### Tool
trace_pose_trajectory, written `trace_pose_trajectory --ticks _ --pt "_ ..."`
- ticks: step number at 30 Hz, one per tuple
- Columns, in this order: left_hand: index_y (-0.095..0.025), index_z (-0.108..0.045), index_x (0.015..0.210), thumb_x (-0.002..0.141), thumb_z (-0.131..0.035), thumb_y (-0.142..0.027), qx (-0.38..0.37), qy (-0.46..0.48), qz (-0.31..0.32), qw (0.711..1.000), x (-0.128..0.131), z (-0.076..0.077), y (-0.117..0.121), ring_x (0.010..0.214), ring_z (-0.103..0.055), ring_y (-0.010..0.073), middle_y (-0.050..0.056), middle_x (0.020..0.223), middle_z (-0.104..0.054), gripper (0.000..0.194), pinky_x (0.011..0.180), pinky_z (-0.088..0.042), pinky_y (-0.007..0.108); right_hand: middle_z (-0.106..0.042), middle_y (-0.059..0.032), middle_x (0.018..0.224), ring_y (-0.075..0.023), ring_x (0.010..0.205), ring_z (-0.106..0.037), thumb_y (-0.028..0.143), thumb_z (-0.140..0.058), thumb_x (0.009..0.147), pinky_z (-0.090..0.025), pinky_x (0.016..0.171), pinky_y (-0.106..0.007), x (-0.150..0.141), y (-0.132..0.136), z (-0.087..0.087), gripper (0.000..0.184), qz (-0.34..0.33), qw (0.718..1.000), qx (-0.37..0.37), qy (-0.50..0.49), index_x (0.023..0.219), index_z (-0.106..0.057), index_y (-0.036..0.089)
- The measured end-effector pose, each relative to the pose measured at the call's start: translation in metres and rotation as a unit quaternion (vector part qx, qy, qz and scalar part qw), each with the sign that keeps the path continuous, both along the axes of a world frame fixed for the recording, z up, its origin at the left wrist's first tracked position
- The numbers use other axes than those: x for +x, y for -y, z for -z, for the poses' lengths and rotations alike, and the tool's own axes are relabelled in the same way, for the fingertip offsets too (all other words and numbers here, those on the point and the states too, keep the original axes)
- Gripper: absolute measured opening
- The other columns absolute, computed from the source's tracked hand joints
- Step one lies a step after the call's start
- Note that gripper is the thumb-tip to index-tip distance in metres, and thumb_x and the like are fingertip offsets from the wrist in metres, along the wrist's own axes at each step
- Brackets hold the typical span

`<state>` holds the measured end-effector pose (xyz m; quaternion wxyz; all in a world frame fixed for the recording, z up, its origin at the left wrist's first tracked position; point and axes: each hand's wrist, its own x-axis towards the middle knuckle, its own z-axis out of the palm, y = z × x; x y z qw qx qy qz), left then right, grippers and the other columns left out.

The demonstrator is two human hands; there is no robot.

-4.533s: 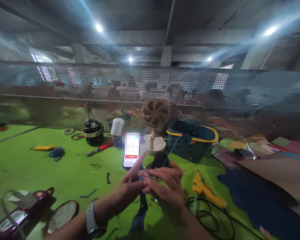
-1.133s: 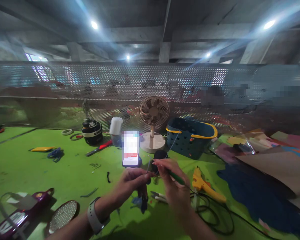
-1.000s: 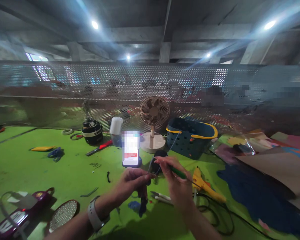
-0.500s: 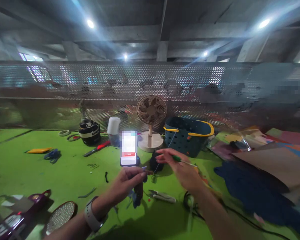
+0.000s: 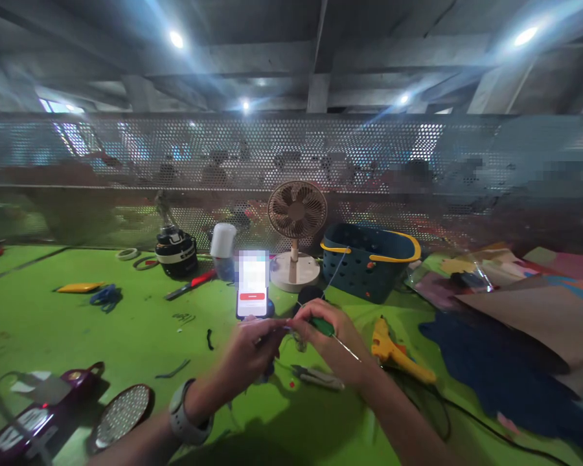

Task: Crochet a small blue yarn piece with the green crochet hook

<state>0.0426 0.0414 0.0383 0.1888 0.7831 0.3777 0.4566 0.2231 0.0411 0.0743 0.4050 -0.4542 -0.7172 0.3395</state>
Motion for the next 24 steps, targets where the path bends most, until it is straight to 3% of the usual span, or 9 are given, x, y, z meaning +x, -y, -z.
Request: trace_pose_trajectory --ticks 5,11,19,24 --pt "-0.014 -0.076 0.096 0.092 -0.051 -0.021 0.022 0.003 -0.016 1.0 -0.0017 -0.0061 0.0025 0.046 -0.053 0.0123 0.003 0.054 -0.066 0.026 0.049 -0.036 0.024 -0.062 -0.0014 0.079 -0.0208 0.081 -0.056 0.064 -0.053 0.085 -0.041 0.076 -0.033 0.0044 -0.0014 -0.003 0.044 0.057 0.998 -0.037 0.018 0.076 -0.063 0.022" --pt "-0.014 -0.076 0.09 0.089 -0.052 -0.017 0.038 -0.016 -0.03 0.999 -0.002 -0.0075 0.0029 0.048 -0.056 0.0132 0.003 0.055 -0.067 0.024 0.05 -0.036 0.025 -0.065 -0.0019 0.081 -0.0205 0.08 -0.058 0.055 -0.065 0.08 -0.044 0.076 -0.033 0.0011 0.0017 -0.006 0.034 0.01 0.998 -0.056 0.014 0.074 -0.064 0.022" --pt "-0.014 -0.075 0.092 0.09 -0.051 -0.016 0.017 -0.006 -0.024 1.0 -0.0029 -0.0056 0.0022 0.049 -0.058 0.0135 0.002 0.055 -0.067 0.024 0.052 -0.037 0.026 -0.064 -0.0006 0.078 -0.0194 0.079 -0.058 0.055 -0.063 0.082 -0.044 0.076 -0.032 0.001 -0.0008 -0.003 0.033 0.005 0.996 -0.091 0.021 0.078 -0.066 0.022" --pt "-0.014 -0.076 0.092 0.089 -0.052 -0.017 0.033 -0.02 -0.04 0.998 -0.0044 -0.0087 0.0037 0.052 -0.059 0.0148 0.005 0.059 -0.07 0.024 0.052 -0.037 0.026 -0.064 -0.0009 0.079 -0.0194 0.08 -0.057 0.056 -0.063 0.082 -0.044 0.075 -0.031 0.0007 -0.0034 0.0017 0.035 0.015 0.998 -0.059 0.001 0.076 -0.065 0.021"
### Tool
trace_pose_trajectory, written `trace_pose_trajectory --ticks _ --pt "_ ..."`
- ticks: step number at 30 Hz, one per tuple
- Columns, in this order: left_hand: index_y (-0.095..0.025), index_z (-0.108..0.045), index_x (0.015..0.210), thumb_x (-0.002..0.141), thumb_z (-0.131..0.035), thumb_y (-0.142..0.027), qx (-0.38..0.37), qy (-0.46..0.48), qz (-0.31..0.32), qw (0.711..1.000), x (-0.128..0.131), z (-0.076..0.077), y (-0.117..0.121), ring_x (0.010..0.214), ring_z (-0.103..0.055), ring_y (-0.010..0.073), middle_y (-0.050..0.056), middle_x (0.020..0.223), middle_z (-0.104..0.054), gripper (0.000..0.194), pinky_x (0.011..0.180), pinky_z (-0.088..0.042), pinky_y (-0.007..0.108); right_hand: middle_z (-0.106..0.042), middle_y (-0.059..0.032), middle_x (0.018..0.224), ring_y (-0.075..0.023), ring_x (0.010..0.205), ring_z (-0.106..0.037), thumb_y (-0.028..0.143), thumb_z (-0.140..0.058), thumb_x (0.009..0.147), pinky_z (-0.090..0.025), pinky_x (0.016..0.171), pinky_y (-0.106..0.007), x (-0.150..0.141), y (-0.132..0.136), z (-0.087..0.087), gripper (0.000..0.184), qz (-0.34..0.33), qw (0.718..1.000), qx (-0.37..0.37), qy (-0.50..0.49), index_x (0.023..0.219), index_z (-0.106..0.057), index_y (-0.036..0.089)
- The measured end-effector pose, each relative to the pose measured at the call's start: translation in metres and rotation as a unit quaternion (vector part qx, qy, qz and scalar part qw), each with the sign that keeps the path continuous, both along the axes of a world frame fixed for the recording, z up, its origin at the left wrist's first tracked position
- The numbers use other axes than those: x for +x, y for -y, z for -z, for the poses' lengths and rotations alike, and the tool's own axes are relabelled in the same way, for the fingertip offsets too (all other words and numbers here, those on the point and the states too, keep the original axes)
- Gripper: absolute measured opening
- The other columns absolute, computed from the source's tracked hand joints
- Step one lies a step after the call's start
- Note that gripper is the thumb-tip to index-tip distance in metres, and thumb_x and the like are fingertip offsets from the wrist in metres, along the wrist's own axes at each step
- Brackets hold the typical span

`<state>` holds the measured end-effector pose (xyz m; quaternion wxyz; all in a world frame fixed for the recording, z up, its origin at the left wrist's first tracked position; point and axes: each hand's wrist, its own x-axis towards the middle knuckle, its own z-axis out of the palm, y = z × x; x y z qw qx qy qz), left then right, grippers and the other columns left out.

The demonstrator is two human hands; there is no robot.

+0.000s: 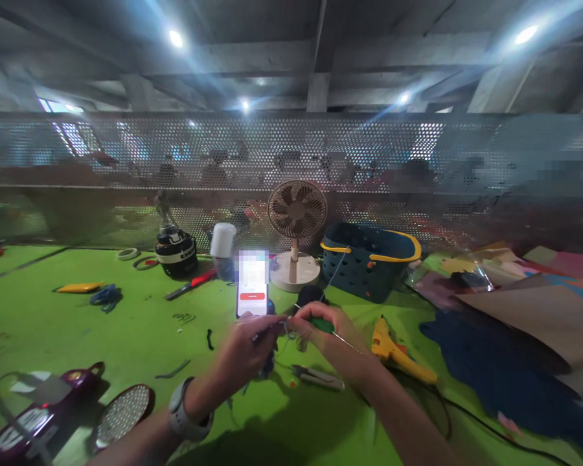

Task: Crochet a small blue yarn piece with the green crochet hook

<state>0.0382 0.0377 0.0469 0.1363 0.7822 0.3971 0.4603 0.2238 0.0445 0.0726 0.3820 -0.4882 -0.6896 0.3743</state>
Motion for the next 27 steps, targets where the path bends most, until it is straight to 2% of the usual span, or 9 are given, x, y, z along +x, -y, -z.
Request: trace_pose_trajectory --ticks 3,6,10,15,18,21,23,27 --pt "-0.014 -0.075 0.095 0.09 -0.05 -0.018 -0.025 0.005 0.011 1.0 -0.001 0.0 -0.001 0.049 -0.056 0.0135 0.003 0.057 -0.068 0.025 0.05 -0.037 0.025 -0.066 -0.0016 0.083 -0.0205 0.083 -0.058 0.059 -0.06 0.083 -0.044 0.077 -0.032 -0.001 -0.001 0.003 0.038 -0.004 1.0 -0.021 -0.001 0.085 -0.069 0.022" --pt "-0.015 -0.075 0.098 0.091 -0.049 -0.018 -0.048 0.004 0.021 0.999 -0.001 0.001 -0.004 0.048 -0.056 0.0131 0.003 0.057 -0.068 0.027 0.05 -0.038 0.025 -0.064 -0.0011 0.079 -0.0197 0.078 -0.056 0.061 -0.059 0.083 -0.044 0.074 -0.032 -0.003 0.001 0.002 0.041 -0.019 0.998 -0.054 -0.019 0.079 -0.068 0.022" --pt "-0.015 -0.075 0.096 0.091 -0.049 -0.018 -0.034 -0.016 0.012 0.999 -0.002 0.002 -0.006 0.05 -0.057 0.0139 0.004 0.059 -0.069 0.026 0.052 -0.038 0.025 -0.062 -0.0003 0.073 -0.0195 0.075 -0.055 0.059 -0.068 0.076 -0.044 0.072 -0.033 -0.005 0.004 0.0 0.036 0.01 0.996 -0.068 -0.048 0.072 -0.067 0.023" --pt "-0.013 -0.075 0.097 0.091 -0.051 -0.016 -0.029 -0.025 0.002 0.999 -0.002 0.001 -0.004 0.052 -0.058 0.0146 0.005 0.06 -0.07 0.025 0.053 -0.04 0.026 -0.062 -0.0003 0.075 -0.0187 0.076 -0.055 0.055 -0.071 0.074 -0.043 0.076 -0.034 -0.003 0.001 0.005 0.034 -0.02 0.994 -0.089 -0.066 0.073 -0.066 0.022" --pt "-0.014 -0.075 0.097 0.092 -0.051 -0.018 -0.02 -0.035 -0.004 0.999 -0.002 0.003 -0.006 0.054 -0.059 0.0147 0.005 0.062 -0.07 0.025 0.055 -0.041 0.026 -0.061 -0.0006 0.074 -0.0185 0.075 -0.053 0.054 -0.071 0.074 -0.043 0.075 -0.034 -0.004 0.001 0.004 0.034 -0.009 0.992 -0.086 -0.09 0.071 -0.064 0.021" --pt "-0.015 -0.071 0.111 0.09 -0.052 -0.018 -0.014 -0.045 -0.014 0.999 -0.003 0.008 -0.01 0.051 -0.054 0.0126 0.003 0.061 -0.069 0.028 0.052 -0.04 0.024 -0.061 -0.001 0.076 -0.0183 0.076 -0.053 0.052 -0.071 0.074 -0.043 0.072 -0.032 -0.003 0.002 0.0 0.032 0.009 0.991 -0.064 -0.118 0.07 -0.063 0.021" --pt "-0.017 -0.063 0.126 0.088 -0.053 -0.017 -0.021 -0.047 -0.009 0.999 -0.004 0.012 -0.012 0.047 -0.049 0.0105 0.001 0.06 -0.066 0.039 0.049 -0.038 0.022 -0.062 -0.0013 0.077 -0.0184 0.077 -0.054 0.05 -0.072 0.074 -0.043 0.072 -0.032 -0.001 0.002 -0.001 0.031 0.023 0.99 -0.038 -0.134 0.07 -0.062 0.021" --pt "-0.016 -0.048 0.141 0.09 -0.051 -0.018 -0.07 -0.02 0.054 0.996 -0.006 0.012 -0.012 0.046 -0.048 0.0093 -0.001 0.06 -0.062 0.051 0.046 -0.038 0.022 -0.067 -0.0028 0.082 -0.0208 0.083 -0.057 0.049 -0.074 0.074 -0.044 0.08 -0.034 0.006 -0.002 0.002 0.029 0.06 0.988 0.001 -0.142 0.072 -0.064 0.021"
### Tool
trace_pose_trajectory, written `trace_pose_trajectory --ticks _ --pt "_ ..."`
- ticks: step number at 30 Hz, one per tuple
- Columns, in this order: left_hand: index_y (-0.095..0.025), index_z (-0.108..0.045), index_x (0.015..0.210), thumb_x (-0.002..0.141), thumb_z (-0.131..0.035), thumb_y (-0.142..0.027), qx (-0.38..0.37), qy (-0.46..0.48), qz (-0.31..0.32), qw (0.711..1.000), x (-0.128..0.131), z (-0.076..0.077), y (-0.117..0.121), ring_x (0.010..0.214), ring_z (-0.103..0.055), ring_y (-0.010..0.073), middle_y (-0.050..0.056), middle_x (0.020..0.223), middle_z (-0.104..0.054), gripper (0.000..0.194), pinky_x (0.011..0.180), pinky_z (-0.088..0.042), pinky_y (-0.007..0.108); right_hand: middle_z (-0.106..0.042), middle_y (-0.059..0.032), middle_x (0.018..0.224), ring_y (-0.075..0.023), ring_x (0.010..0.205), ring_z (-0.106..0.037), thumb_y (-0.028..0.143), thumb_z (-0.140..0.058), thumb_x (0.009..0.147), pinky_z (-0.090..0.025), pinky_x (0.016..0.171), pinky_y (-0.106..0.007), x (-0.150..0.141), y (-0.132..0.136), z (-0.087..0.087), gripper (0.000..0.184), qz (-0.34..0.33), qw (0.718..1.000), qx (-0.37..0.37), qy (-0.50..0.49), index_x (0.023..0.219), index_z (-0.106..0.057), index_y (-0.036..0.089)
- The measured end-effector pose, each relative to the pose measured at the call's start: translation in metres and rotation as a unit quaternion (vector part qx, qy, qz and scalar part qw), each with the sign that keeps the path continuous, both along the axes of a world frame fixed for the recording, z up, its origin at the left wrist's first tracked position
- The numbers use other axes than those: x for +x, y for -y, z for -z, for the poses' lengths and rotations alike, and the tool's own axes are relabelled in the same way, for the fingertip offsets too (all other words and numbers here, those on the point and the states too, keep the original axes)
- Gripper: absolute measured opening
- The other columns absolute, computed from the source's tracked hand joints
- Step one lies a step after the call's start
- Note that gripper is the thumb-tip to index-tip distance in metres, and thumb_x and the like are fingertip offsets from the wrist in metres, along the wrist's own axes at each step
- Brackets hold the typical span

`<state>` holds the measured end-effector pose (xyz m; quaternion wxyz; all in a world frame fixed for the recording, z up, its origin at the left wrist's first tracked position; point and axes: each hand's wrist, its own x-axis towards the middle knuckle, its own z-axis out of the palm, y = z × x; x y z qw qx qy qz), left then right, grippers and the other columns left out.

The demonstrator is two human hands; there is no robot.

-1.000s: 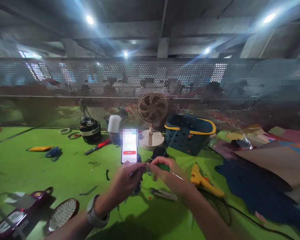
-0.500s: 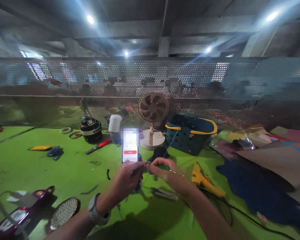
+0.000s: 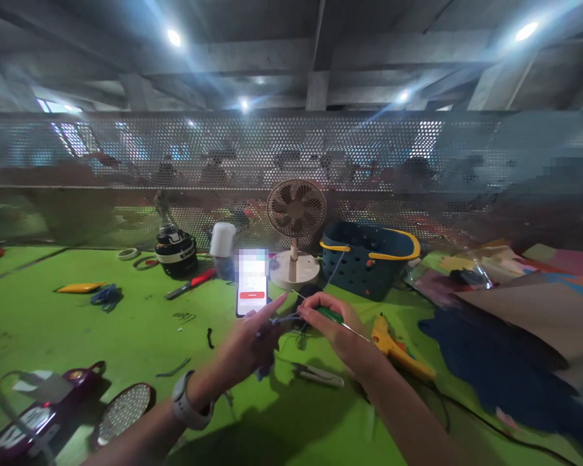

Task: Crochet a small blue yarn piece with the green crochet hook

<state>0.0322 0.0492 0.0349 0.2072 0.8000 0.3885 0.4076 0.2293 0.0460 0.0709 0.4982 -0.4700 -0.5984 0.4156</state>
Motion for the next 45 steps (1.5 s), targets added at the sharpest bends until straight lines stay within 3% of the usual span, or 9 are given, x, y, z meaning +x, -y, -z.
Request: trace_pose_trajectory --ticks 5,12,15,21,31,35,39,42,45 --pt "-0.015 -0.041 0.143 0.093 -0.053 -0.028 -0.125 0.085 0.087 0.985 -0.001 -0.003 0.001 0.051 -0.058 0.0113 -0.001 0.065 -0.065 0.054 0.051 -0.048 0.024 -0.069 -0.0019 0.083 -0.0212 0.087 -0.061 0.049 -0.074 0.076 -0.045 0.085 -0.036 0.002 -0.004 0.008 0.029 -0.006 0.999 -0.006 -0.032 0.076 -0.065 0.022" --pt "-0.015 -0.031 0.147 0.09 -0.061 -0.035 -0.281 0.195 0.228 0.912 -0.004 -0.001 -0.001 0.062 -0.066 0.0152 0.003 0.07 -0.068 0.067 0.063 -0.056 0.032 -0.069 -0.0001 0.073 -0.0182 0.077 -0.064 0.052 -0.074 0.075 -0.048 0.082 -0.034 -0.004 0.001 -0.001 0.033 -0.084 0.984 -0.047 -0.15 0.073 -0.06 0.022" --pt "-0.016 -0.036 0.145 0.092 -0.059 -0.032 -0.273 0.174 0.242 0.915 -0.006 -0.004 0.002 0.066 -0.066 0.0156 0.003 0.072 -0.067 0.06 0.065 -0.055 0.032 -0.067 0.0005 0.068 -0.018 0.072 -0.063 0.054 -0.071 0.077 -0.049 0.079 -0.033 -0.005 0.0 -0.002 0.035 -0.067 0.988 -0.034 -0.132 0.071 -0.058 0.022" --pt "-0.014 -0.034 0.146 0.093 -0.052 -0.023 -0.224 0.139 0.217 0.94 -0.006 -0.009 0.006 0.068 -0.066 0.0169 0.005 0.074 -0.068 0.056 0.064 -0.053 0.032 -0.064 0.0011 0.071 -0.0171 0.073 -0.058 0.055 -0.066 0.082 -0.044 0.076 -0.029 -0.008 0.001 -0.004 0.034 0.044 0.999 0.025 -0.001 0.073 -0.058 0.022" --pt "-0.015 -0.035 0.145 0.092 -0.055 -0.025 -0.231 0.16 0.211 0.936 -0.005 -0.004 0.004 0.063 -0.065 0.0144 0.002 0.072 -0.065 0.057 0.059 -0.053 0.028 -0.063 0.0022 0.071 -0.0161 0.071 -0.059 0.052 -0.064 0.085 -0.045 0.077 -0.03 -0.008 0.003 0.003 0.033 -0.007 0.998 0.01 -0.058 0.074 -0.057 0.022" --pt "-0.016 -0.032 0.148 0.092 -0.054 -0.024 -0.233 0.16 0.221 0.933 -0.005 -0.005 0.005 0.064 -0.064 0.0146 0.003 0.074 -0.065 0.061 0.062 -0.053 0.029 -0.065 0.0014 0.072 -0.0146 0.071 -0.061 0.049 -0.068 0.083 -0.048 0.077 -0.029 -0.012 0.004 0.005 0.03 -0.071 0.983 -0.039 -0.164 0.075 -0.058 0.022" --pt "-0.017 -0.03 0.15 0.09 -0.051 -0.019 -0.2 0.102 0.21 0.952 -0.004 -0.007 0.006 0.061 -0.06 0.0135 0.002 0.071 -0.065 0.064 0.06 -0.051 0.028 -0.057 0.0053 0.059 -0.0111 0.058 -0.053 0.048 -0.072 0.081 -0.047 0.065 -0.026 -0.019 0.008 0.004 0.032 -0.11 0.961 -0.105 -0.23 0.073 -0.055 0.022" --pt "-0.019 -0.028 0.152 0.088 -0.049 -0.015 -0.155 0.055 0.21 0.964 -0.003 -0.006 0.005 0.057 -0.056 0.0116 -0.001 0.068 -0.063 0.068 0.056 -0.048 0.025 -0.051 0.0077 0.054 -0.0106 0.054 -0.049 0.051 -0.072 0.079 -0.045 0.061 -0.026 -0.021 0.011 0.003 0.036 -0.068 0.973 -0.099 -0.197 0.072 -0.052 0.022" --pt "-0.021 -0.025 0.153 0.085 -0.048 -0.01 -0.105 0.016 0.203 0.973 -0.003 -0.003 0.004 0.053 -0.051 0.01 -0.003 0.065 -0.06 0.072 0.054 -0.044 0.023 -0.053 0.0064 0.055 -0.0122 0.058 -0.051 0.053 -0.063 0.086 -0.044 0.065 -0.028 -0.019 0.014 0.001 0.035 -0.034 0.996 -0.036 -0.081 0.074 -0.052 0.022"
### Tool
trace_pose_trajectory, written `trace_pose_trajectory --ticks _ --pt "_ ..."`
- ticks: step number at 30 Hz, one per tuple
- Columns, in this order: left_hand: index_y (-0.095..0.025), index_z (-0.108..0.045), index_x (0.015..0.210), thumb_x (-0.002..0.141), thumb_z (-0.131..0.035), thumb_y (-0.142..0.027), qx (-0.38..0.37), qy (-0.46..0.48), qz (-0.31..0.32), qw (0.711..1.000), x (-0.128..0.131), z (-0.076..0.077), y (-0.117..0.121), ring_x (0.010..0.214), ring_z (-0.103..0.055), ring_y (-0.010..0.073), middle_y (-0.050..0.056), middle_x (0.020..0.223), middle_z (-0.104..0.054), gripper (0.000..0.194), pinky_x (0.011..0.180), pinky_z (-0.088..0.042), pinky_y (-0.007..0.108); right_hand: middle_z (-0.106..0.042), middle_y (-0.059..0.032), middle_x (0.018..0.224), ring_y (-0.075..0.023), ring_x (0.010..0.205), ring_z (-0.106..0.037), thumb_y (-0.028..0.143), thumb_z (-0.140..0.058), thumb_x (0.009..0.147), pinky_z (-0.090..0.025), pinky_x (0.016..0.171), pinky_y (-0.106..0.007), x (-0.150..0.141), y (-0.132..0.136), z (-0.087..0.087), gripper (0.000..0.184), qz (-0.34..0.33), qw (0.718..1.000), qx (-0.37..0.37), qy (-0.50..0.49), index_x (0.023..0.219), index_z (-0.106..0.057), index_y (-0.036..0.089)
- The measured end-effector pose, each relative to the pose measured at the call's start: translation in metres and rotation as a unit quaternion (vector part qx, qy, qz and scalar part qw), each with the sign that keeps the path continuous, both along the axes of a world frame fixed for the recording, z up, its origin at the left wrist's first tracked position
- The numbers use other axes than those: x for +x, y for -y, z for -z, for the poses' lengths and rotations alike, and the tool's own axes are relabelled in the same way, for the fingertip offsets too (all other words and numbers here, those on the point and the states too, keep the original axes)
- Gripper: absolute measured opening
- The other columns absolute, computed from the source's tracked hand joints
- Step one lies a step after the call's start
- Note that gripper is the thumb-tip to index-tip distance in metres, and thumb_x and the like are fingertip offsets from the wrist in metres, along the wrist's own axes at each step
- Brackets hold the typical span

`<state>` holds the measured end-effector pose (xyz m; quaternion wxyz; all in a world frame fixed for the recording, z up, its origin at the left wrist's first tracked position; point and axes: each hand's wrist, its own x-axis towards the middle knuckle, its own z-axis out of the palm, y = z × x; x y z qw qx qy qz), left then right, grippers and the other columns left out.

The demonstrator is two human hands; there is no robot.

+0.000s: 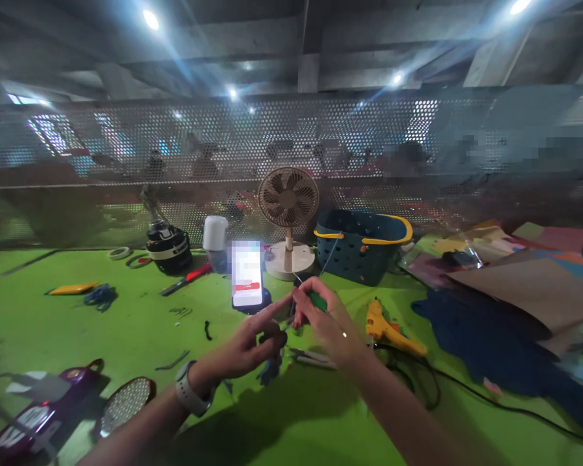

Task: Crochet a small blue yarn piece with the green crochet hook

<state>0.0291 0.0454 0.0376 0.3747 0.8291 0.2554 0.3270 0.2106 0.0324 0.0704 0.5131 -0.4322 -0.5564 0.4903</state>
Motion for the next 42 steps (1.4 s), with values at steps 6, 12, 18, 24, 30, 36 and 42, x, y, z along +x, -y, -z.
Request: trace_pose_trajectory --ticks 6,12,18,24,30,36,42 --pt "-0.024 -0.035 0.149 0.087 -0.049 -0.014 -0.034 0.013 0.015 0.999 0.004 0.01 0.001 0.056 -0.053 0.0111 -0.002 0.07 -0.062 0.065 0.058 -0.046 0.025 -0.054 0.0062 0.057 -0.0129 0.059 -0.053 0.051 -0.054 0.092 -0.045 0.069 -0.028 0.002 0.004 -0.005 0.034 -0.009 0.991 0.073 0.109 0.075 -0.051 0.023" --pt "-0.019 -0.059 0.124 0.089 -0.061 -0.032 -0.266 0.228 -0.054 0.935 0.017 0.006 0.007 0.094 -0.067 0.023 0.011 0.102 -0.071 0.037 0.087 -0.05 0.038 -0.069 -0.0001 0.078 -0.017 0.07 -0.061 0.052 -0.05 0.093 -0.044 0.065 -0.026 0.008 -0.002 -0.012 0.031 0.113 0.955 0.162 0.22 0.088 -0.062 0.024" --pt "-0.017 -0.07 0.087 0.074 -0.078 -0.028 -0.374 0.429 -0.155 0.808 0.028 0.006 0.005 0.098 -0.067 0.022 0.008 0.096 -0.075 0.019 0.094 -0.046 0.034 -0.064 0.0017 0.072 -0.0167 0.068 -0.059 0.049 -0.054 0.092 -0.044 0.068 -0.028 0.017 -0.015 -0.002 0.03 0.181 0.935 0.148 0.268 0.078 -0.057 0.023" --pt "-0.013 -0.072 0.083 0.075 -0.076 -0.015 -0.466 0.528 -0.135 0.696 0.029 0.003 0.008 0.077 -0.068 0.0129 0.005 0.084 -0.075 0.009 0.077 -0.052 0.022 -0.07 -0.0053 0.104 -0.0218 0.094 -0.065 0.034 -0.067 0.086 -0.05 0.084 -0.035 0.001 -0.019 0.032 0.026 -0.001 0.907 0.28 0.314 0.108 -0.061 0.023" --pt "-0.011 -0.072 0.09 0.084 -0.068 -0.017 -0.502 0.532 -0.122 0.671 0.024 0.0 0.019 0.084 -0.069 0.0138 0.008 0.093 -0.075 0.009 0.082 -0.054 0.023 -0.072 -0.0121 0.094 -0.0275 0.094 -0.063 0.022 -0.054 0.09 -0.051 0.086 -0.045 -0.014 -0.015 0.04 0.016 0.056 0.839 0.413 0.35 0.1 -0.067 0.019" --pt "-0.016 -0.067 0.101 0.079 -0.074 -0.022 -0.505 0.388 -0.094 0.765 -0.009 0.025 0.012 0.092 -0.071 0.02 0.009 0.096 -0.075 0.023 0.09 -0.052 0.036 -0.072 -0.0034 0.088 -0.021 0.08 -0.066 0.041 -0.055 0.091 -0.052 0.075 -0.033 -0.002 -0.016 0.015 0.023 0.014 0.953 0.144 0.265 0.091 -0.067 0.022" --pt "-0.015 -0.068 0.082 0.079 -0.07 -0.047 -0.284 0.114 -0.212 0.928 -0.062 -0.001 0.01 0.06 -0.065 0.0166 0.002 0.061 -0.069 0.033 0.063 -0.049 0.029 -0.068 0.0002 0.077 -0.0183 0.076 -0.063 0.047 -0.057 0.089 -0.047 0.075 -0.031 0.004 -0.016 0.011 0.027 -0.021 0.966 0.059 0.253 0.087 -0.067 0.022"
